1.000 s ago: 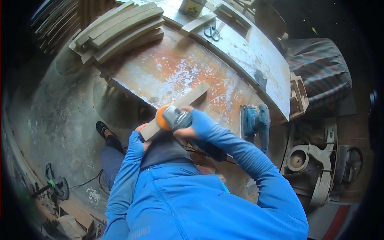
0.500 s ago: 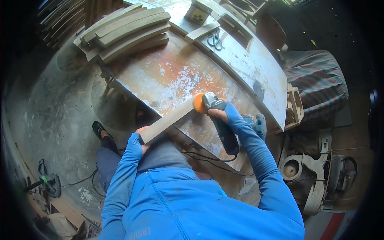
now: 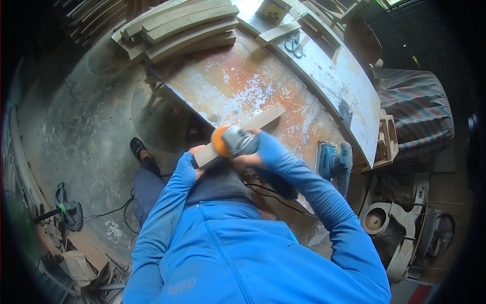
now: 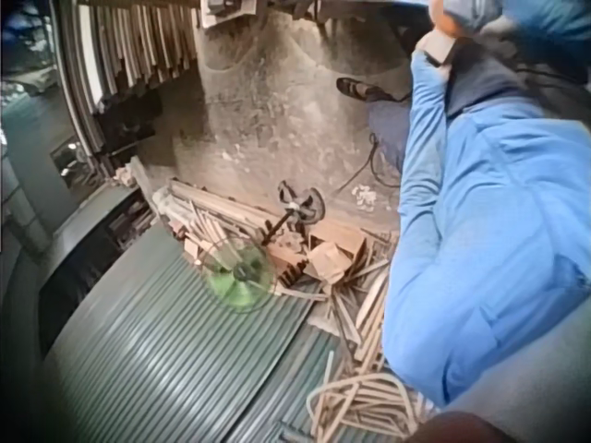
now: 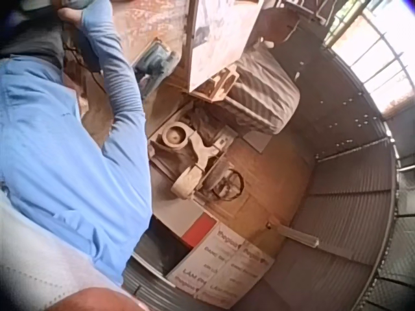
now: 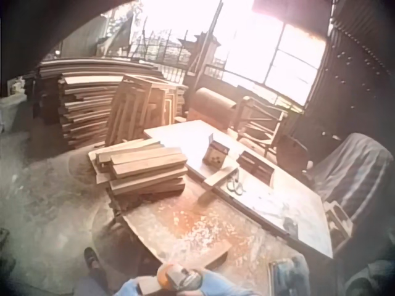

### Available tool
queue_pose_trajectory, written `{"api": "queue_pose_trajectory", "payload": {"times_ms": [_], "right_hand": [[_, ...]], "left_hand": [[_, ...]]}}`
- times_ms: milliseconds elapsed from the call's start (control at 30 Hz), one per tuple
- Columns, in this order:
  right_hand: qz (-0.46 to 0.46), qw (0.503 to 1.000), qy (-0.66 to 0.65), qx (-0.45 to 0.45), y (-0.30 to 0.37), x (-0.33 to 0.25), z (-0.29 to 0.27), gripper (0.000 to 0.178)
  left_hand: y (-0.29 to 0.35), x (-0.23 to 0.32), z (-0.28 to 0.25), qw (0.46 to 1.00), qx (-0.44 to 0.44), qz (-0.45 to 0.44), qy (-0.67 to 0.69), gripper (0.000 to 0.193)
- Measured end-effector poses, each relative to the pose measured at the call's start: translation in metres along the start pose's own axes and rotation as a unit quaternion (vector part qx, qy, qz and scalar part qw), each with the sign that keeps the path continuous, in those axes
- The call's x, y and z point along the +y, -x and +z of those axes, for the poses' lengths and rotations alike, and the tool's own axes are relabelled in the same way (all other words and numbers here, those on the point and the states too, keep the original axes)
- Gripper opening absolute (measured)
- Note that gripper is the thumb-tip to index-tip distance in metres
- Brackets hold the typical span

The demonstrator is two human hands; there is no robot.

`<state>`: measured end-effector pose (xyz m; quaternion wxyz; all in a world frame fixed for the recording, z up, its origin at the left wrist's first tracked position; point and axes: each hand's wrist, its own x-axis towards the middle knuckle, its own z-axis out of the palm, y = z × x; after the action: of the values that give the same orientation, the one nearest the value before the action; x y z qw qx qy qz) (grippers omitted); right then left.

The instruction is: Sanding wooden blocks using a power disc sander on a workbench.

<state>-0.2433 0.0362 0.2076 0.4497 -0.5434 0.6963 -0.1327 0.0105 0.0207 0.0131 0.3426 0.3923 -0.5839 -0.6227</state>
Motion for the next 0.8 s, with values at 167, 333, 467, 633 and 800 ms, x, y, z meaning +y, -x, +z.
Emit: {"api": "queue_pose_trajectory", "payload": {"times_ms": [167,333,467,633,800], "right_hand": [[0.014,1.000,0.008,0.014,-0.003,-0.001,0.007,0.098],[0.053,0.989,-0.098,0.100,-0.014,0.061,-0.064,0.084],[0.055,0.979,-0.125,0.150,-0.020,0.099,-0.108,0.059],[0.082,0.962,-0.124,0.231,-0.019,0.094,-0.123,0.041],[0.035,0.956,-0.194,0.218,-0.009,0.095,-0.093,0.045]], "left_hand": [[0.002,-0.010,-0.008,1.000,-0.007,-0.008,0.005,0.057],[0.000,0.004,-0.013,0.999,-0.041,0.008,0.031,0.056],[-0.003,0.013,-0.011,0.998,-0.049,-0.007,0.042,0.056],[-0.003,0.006,-0.017,0.998,-0.050,0.016,0.023,0.057],[-0.001,-0.025,-0.015,0.998,-0.021,0.016,0.049,0.054]]}}
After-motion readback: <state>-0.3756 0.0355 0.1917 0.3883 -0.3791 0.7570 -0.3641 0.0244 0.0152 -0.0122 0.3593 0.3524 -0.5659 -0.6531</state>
